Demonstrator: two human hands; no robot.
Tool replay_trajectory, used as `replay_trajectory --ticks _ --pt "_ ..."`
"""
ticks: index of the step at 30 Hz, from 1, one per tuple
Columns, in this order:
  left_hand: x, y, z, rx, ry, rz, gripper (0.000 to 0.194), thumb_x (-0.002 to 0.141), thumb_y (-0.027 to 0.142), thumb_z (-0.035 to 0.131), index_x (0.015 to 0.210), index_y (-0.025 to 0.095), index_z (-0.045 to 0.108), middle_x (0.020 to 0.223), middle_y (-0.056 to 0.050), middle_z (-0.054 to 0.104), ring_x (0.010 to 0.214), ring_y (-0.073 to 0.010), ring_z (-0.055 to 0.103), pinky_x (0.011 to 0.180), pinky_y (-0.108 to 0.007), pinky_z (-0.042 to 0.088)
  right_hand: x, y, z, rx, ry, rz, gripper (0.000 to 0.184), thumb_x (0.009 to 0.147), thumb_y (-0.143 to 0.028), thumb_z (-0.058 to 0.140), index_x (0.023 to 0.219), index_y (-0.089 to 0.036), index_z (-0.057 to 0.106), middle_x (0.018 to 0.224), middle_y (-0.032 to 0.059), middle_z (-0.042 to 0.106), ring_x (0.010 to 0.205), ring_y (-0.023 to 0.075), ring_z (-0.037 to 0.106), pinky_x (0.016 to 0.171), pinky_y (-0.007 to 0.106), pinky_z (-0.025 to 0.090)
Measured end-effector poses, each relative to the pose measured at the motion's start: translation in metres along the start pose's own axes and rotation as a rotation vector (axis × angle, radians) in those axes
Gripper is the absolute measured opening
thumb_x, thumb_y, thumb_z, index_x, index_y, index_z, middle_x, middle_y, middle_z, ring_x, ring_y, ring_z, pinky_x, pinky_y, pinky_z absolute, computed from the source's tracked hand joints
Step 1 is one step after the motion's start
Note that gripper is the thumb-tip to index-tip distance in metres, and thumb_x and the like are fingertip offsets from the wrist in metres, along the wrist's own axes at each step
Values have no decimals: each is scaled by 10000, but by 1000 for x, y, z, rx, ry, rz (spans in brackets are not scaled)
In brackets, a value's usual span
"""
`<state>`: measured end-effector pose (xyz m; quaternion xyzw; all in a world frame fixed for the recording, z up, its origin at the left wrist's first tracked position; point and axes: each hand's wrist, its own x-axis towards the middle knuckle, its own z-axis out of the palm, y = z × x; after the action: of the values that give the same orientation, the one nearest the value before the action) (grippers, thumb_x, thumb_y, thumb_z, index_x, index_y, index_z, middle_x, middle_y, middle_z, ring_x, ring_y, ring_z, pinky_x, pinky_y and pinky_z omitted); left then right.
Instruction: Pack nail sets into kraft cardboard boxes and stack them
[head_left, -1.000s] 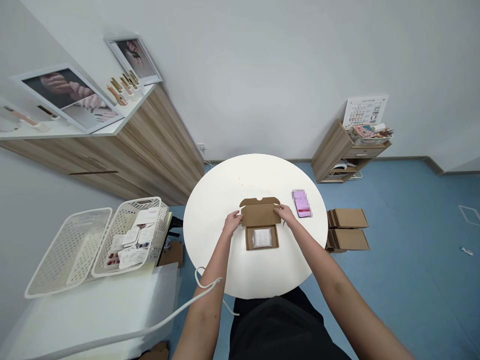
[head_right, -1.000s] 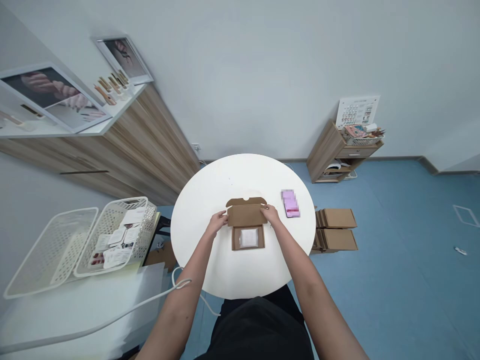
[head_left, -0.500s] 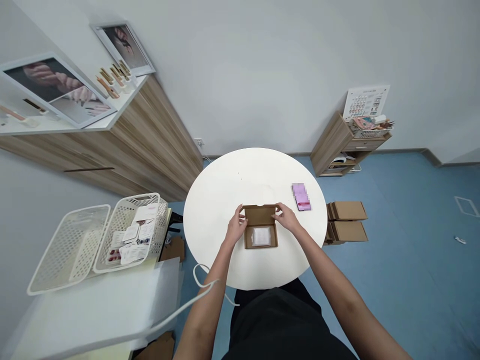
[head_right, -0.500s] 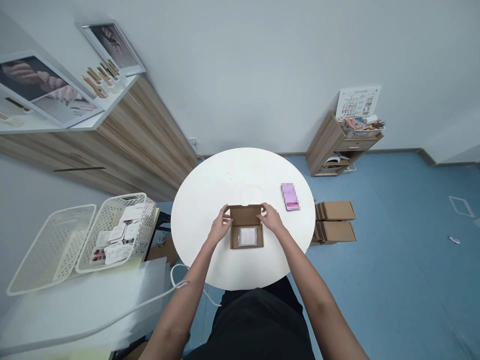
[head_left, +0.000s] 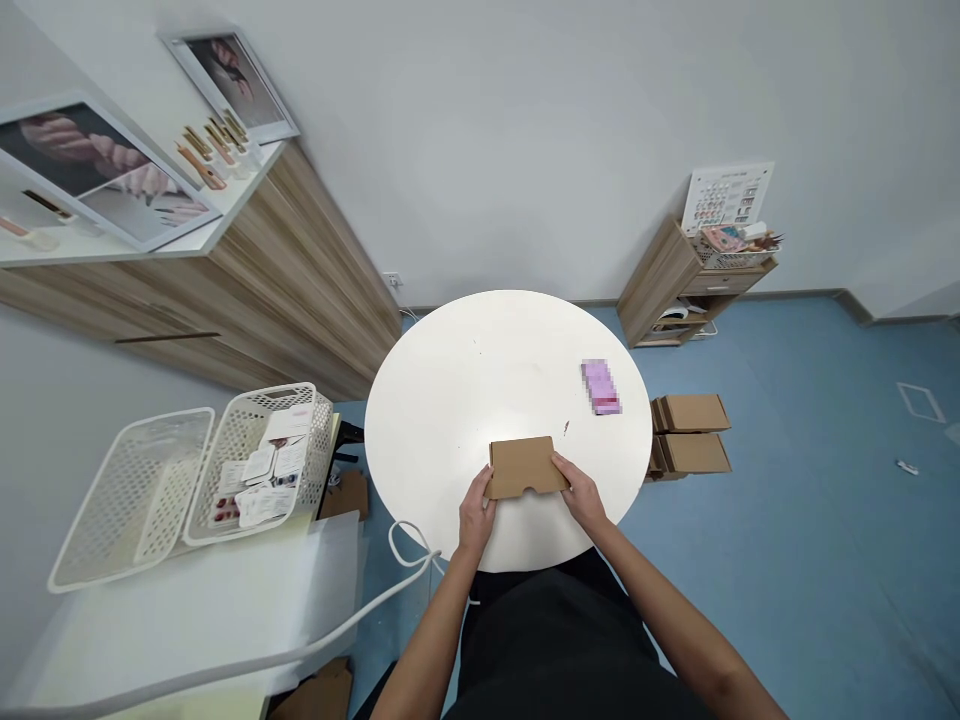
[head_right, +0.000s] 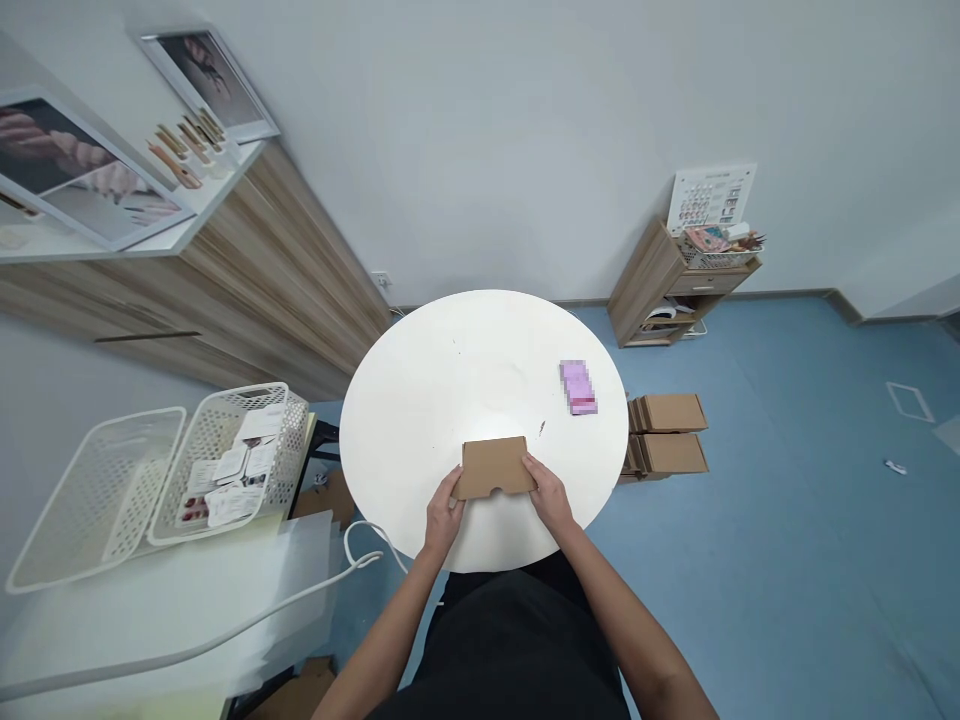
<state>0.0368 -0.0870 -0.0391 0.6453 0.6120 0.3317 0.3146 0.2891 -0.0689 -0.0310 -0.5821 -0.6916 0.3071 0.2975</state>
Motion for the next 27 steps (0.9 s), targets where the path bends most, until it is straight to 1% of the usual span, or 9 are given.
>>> replay_trajectory --ticks 4,7,12,14,17,19,22,24,27 --pt "-13 -17 11 84 -12 41 566 917 170 433 1470 284 389 1578 -66 324 1411 -250 384 1109 -438 420 -17 21 20 -134 -3 -51 828 729 3 383 1508 -273 340 1519 40 419 1406 225 365 1142 489 372" --pt "-16 -24 16 154 -24 87 628 915 165 447 1513 293 305 1614 -63 234 1436 -260 337 1123 -456 399 -24 28 30 -226 -6 -46 906 726 1 414 1552 -304 202 1581 26 311 1412 248 336 1127 490 384" --pt "-18 -29 29 174 -49 170 689 923 126 389 1560 239 153 1598 -104 269 1461 -257 284 1171 -493 314 -27 33 42 -338 -57 -31 861 828 -102 462 1573 -266 65 1593 69 285 1398 285 352 1121 503 367" --pt "-18 -26 36 120 -45 140 693 937 153 382 1566 218 100 1597 -121 266 1466 -260 268 1174 -500 301 -24 32 44 -345 -78 -1 846 842 -122 454 1574 -254 51 1597 84 273 1415 294 333 1129 521 340" --pt "-14 -18 40 -17 -38 30 702 961 241 399 1568 219 47 1609 -125 229 1461 -254 281 1161 -475 324 -16 26 40 -259 -109 46 823 860 -136 420 1571 -278 31 1612 76 236 1440 280 306 1140 536 311" --pt "-8 -11 34 -98 -28 -42 690 963 293 425 1565 237 94 1600 -110 264 1451 -247 307 1159 -457 326 -7 19 31 -127 -133 68 813 878 -167 412 1567 -300 3 1614 61 230 1448 252 301 1143 509 323" --pt "7 3 17 -183 -12 -122 640 940 337 493 1531 259 261 1520 -100 423 1386 -260 421 1125 -450 369 10 2 14 82 -166 140 799 901 -238 430 1565 -294 -11 1591 69 293 1429 230 345 1134 474 353" --pt "19 13 4 -222 16 -151 579 928 356 518 1481 263 374 1439 -101 516 1301 -259 514 1070 -432 431 23 -10 2 164 -165 189 738 921 -285 429 1564 -280 66 1561 83 353 1404 234 387 1133 482 350" --pt "36 29 -13 -223 126 -151 465 930 398 515 1366 236 528 1296 -109 583 1159 -233 599 970 -380 503 41 -26 -12 245 -140 202 573 957 -328 382 1513 -283 254 1466 77 487 1320 230 491 1093 474 391"
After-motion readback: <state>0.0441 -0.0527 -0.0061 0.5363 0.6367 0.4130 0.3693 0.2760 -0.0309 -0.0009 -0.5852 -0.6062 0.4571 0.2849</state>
